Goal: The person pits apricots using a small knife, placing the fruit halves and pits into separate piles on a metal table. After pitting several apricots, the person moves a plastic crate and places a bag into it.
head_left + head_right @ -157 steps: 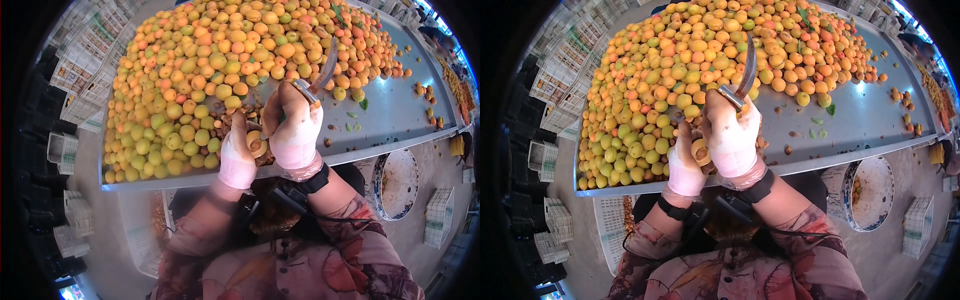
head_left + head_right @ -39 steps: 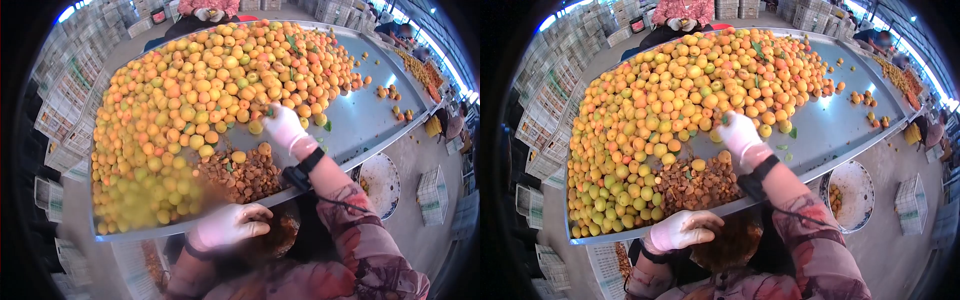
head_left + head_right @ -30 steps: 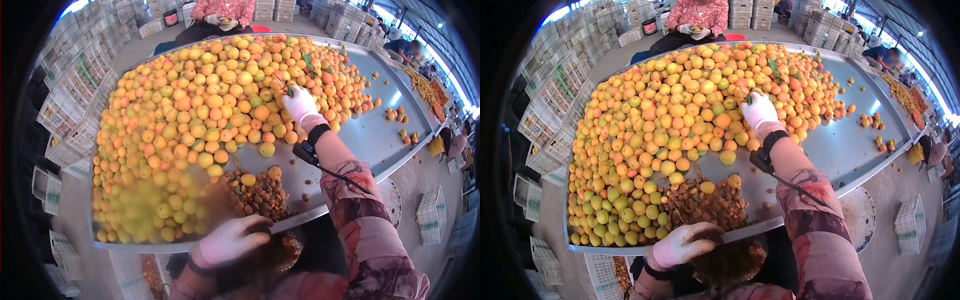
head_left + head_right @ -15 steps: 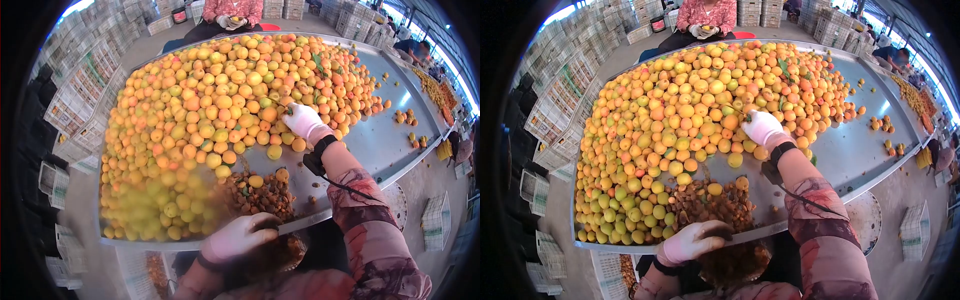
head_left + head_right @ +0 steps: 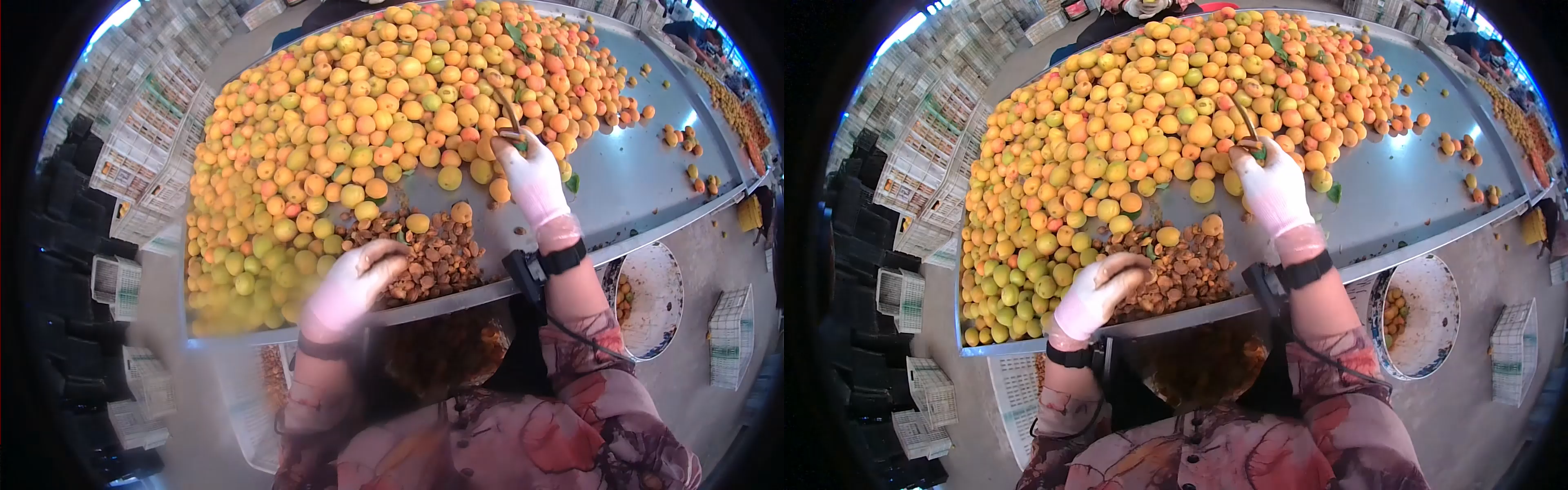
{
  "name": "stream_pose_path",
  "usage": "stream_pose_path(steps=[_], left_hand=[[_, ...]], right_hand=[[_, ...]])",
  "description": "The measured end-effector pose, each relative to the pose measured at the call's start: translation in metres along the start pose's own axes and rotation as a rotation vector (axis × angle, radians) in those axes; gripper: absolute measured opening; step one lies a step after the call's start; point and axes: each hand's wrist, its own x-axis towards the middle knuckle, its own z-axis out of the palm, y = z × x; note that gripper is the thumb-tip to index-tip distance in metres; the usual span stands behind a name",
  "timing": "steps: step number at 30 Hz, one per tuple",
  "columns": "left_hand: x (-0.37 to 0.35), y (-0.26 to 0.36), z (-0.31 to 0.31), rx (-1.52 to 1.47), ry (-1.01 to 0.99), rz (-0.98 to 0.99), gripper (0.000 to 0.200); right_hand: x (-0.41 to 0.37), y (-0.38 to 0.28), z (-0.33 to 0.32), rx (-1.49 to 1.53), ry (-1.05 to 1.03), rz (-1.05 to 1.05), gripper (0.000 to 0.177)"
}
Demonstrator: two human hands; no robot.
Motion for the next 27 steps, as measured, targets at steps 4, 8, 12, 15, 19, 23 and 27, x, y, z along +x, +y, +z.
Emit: stream_pose_path(steps=[4,8,12,15,19,23,27], left_hand=[[0.033,0.003,0.001,0.333,0.055,0.044,0.03],[0.083,-0.015,0.016,0.801,0.057,0.114,0.037],[0.106,-0.033,0.021,1.085,-0.013,0.102,0.038],[0.095,-0.022,0.015,1.038,0.0,0.154,0.04],[0.044,0.01,0.015,-0.018,0.124,0.15,0.041],[0.009,0.004,0.017,-0.486,0.146,0.109,0.046],[0.004,-0.012,0.023,-0.739,0.173,0.24,0.057]], right_hand=[[-0.028,-0.023,-0.007,0.235,-0.085,0.25,0.05],[-0.027,-0.006,0.003,0.179,-0.195,0.14,0.054],[-0.03,-0.007,0.006,0.136,-0.304,0.076,0.048],[-0.034,-0.007,0.007,0.076,-0.343,0.059,0.043],[-0.055,-0.012,0.018,0.289,-0.45,-0.149,0.029],[-0.088,-0.033,0.026,0.193,-0.551,-0.254,0.025],[-0.11,-0.035,0.038,0.006,-0.539,-0.284,0.021]])
